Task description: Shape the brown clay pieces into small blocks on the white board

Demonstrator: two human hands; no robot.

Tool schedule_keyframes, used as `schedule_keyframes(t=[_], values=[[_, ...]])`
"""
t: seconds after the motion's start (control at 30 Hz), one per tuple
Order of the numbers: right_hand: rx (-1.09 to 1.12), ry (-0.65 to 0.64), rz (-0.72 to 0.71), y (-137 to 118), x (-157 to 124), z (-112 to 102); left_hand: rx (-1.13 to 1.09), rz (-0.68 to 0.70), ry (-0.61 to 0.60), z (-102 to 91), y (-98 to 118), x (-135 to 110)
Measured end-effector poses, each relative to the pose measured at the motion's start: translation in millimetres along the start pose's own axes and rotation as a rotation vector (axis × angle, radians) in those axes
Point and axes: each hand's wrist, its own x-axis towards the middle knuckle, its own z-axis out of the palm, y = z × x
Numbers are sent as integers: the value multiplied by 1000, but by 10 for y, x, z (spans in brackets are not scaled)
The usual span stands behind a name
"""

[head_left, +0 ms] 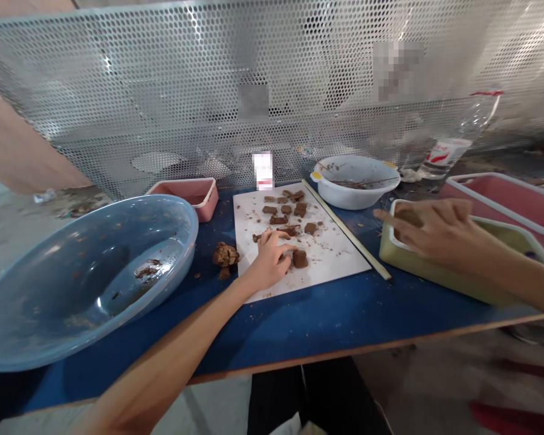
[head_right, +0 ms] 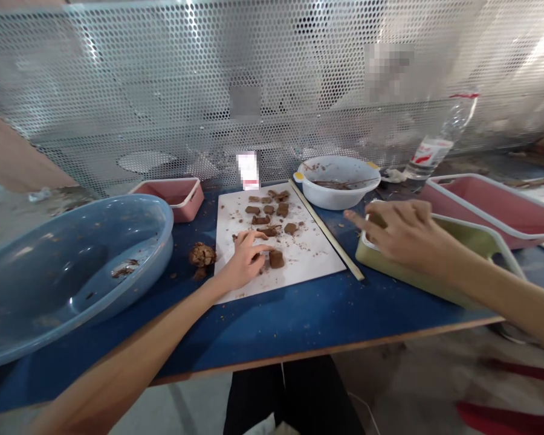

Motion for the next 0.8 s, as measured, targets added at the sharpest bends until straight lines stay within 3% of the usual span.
schedule_keyframes(t=[0.03, 0.1, 0.23, 0.53, 0.7, 0.8], values=[[57, -100, -158, -155, 18, 6, -1, -2, 2, 8, -9, 0], [184, -220, -332, -423, 55, 69, -5, -5, -1, 21, -27, 1], [306, -349, -552, -779, 150, 305, -16, -9, -23, 31, -51, 7], [432, -311, -681, -985, 324, 776, -42, 20, -12, 59, -102, 10], [412, -236, -738, -974, 332, 836, -37, 20, -8, 75, -100, 5], [362, -298, -768, -938, 354, 817, -50, 16, -6, 85, -103, 5]])
